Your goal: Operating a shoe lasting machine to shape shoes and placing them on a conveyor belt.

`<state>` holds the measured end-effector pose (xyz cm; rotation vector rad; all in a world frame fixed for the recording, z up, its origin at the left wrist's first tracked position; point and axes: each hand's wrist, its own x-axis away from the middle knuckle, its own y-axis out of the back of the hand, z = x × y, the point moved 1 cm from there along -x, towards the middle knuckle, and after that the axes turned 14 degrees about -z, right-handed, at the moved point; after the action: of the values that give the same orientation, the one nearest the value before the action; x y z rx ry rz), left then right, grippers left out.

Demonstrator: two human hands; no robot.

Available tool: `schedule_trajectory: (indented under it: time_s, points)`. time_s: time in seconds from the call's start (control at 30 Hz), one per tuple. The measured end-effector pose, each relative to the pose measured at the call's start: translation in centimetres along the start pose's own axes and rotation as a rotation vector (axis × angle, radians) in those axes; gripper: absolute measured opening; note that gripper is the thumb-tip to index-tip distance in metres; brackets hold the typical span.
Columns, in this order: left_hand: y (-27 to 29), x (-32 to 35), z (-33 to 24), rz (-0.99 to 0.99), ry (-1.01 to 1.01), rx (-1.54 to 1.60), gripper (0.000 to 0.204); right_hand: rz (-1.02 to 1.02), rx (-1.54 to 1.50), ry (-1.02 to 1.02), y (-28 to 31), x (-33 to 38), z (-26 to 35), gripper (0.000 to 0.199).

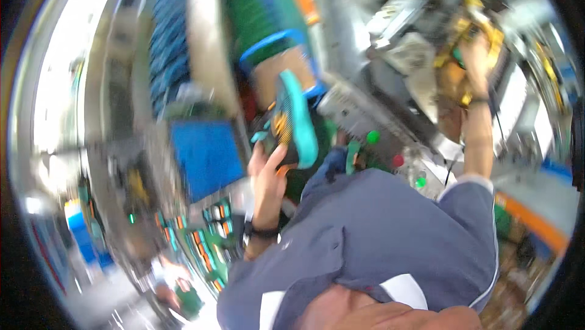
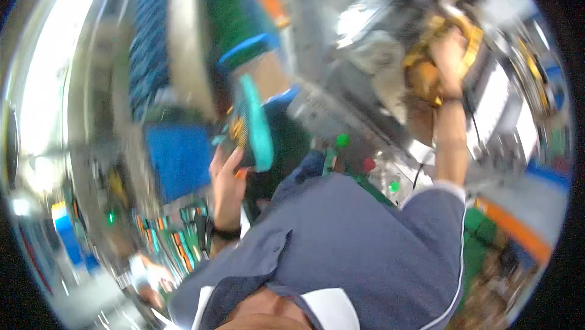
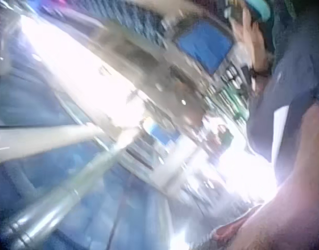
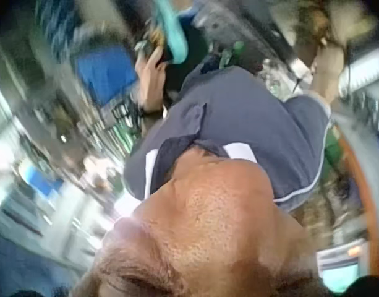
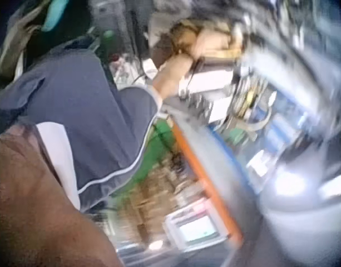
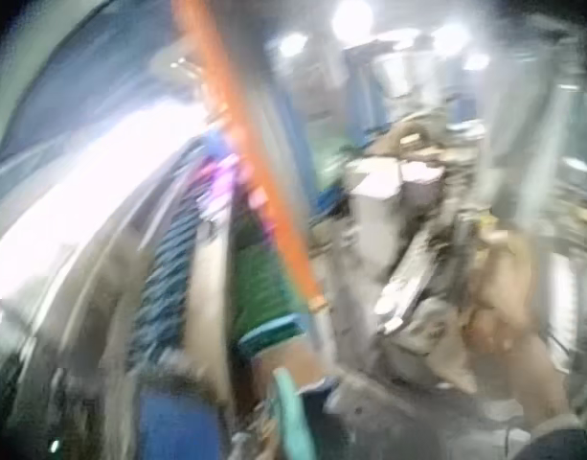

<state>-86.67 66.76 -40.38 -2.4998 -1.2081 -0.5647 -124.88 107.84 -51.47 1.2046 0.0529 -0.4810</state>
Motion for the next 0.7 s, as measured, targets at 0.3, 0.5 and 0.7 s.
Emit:
schedule_trajectory:
  time_s: [0.3, 0.5, 0.7]
  points:
    - [5.9, 5.5, 6.5, -0.243, 0.09, 0.133, 0.04, 0.255, -0.4, 0.799, -4.8, 30.9, 7.1, 0.016]
    - [16.0, 8.8, 10.8, -0.499, 0.122, 0.265, 0.052, 0.244, -0.389, 0.912, -8.1, 32.3, 6.2, 0.022]
    - [29.3, 10.2, 13.5, -1.034, -0.12, 0.583, 0.044, 0.022, -0.541, 0.803, -7.0, 30.8, 16.0, 0.019]
